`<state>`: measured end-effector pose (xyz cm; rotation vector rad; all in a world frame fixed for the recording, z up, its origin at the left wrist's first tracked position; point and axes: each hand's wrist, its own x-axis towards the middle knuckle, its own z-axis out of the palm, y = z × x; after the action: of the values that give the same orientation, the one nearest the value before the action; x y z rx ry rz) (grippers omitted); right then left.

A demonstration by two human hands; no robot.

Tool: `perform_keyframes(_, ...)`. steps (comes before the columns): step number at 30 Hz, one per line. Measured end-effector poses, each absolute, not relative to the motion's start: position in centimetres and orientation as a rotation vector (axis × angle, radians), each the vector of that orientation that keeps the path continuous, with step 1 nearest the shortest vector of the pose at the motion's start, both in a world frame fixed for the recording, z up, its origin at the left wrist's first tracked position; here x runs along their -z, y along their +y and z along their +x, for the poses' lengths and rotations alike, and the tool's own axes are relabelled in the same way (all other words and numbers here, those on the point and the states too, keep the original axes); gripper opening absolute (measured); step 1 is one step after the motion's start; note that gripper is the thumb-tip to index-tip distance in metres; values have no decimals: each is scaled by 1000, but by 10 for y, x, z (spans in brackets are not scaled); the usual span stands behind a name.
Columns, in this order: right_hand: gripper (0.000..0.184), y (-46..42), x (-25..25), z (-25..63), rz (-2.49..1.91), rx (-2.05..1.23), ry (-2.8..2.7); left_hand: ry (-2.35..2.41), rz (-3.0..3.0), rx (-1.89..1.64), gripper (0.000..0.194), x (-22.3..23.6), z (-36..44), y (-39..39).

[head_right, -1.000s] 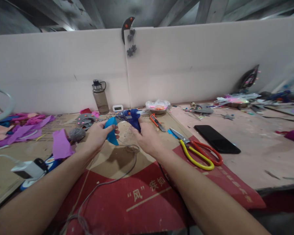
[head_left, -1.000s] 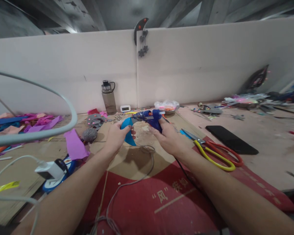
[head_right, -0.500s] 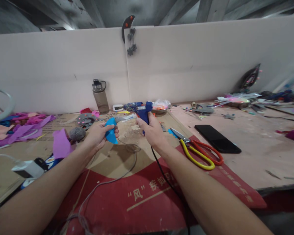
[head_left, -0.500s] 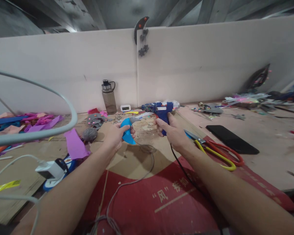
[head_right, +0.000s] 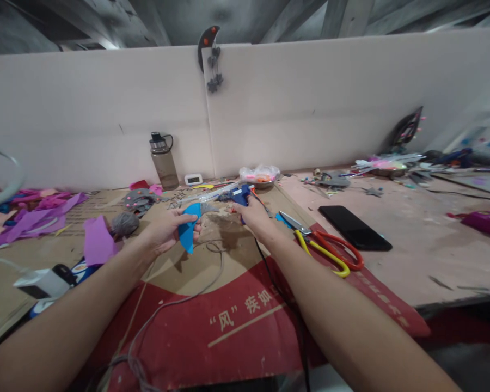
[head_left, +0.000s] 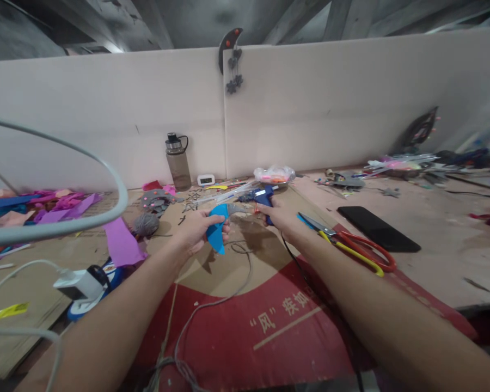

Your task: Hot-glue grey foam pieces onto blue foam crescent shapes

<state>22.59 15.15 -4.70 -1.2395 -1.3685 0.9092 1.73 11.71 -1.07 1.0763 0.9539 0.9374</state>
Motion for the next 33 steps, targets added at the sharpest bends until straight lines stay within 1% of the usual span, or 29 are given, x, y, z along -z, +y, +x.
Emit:
perform_keyframes(3,21,162,56,230,-1482,-714,-1543,929,1081,-961,9,9,19,115)
perform_keyframes(8,24,168,59,242,-1805,-243,-1756,928,1072,-997,9,8,19,115)
perform_keyframes(12,22,158,51,247,-1848,-61,-1763,936,1104,-1080,9,6,16,119)
perform_keyframes(14,20,149,44,243,-1762,-13,-1756,951,1112,-1129,9,7,16,120)
perform_keyframes(16,18,138,36,231,-1556,-127,-1752,969,1122,-1163,12,8,16,120)
perform_keyframes(19,14,121,29,204,-1154,-615,-1634,968,1161,-1197,18,10,19,118)
perform_keyframes(20,15,116,28,195,-999,-815,-1548,963,1175,-1207,19,11,20,117)
perform_keyframes(22,28,107,27,177,-736,-1179,-1424,968,1189,-1224,20,10,23,115)
perform_keyframes(23,32,103,27,171,-653,-1301,-1382,975,1186,-1232,20,9,24,113)
perform_keyframes(25,37,99,27,164,-616,-1418,-1325,994,1174,-1243,19,7,25,112)
perform_keyframes(27,38,98,28,163,-717,-1404,-1339,997,1176,-1252,18,5,25,112)
perform_keyframes(29,33,98,30,167,-870,-1265,-1420,994,1187,-1263,19,6,24,113)
perform_keyframes(33,19,99,34,174,-1031,-708,-1652,1020,1166,-1282,21,9,21,117)
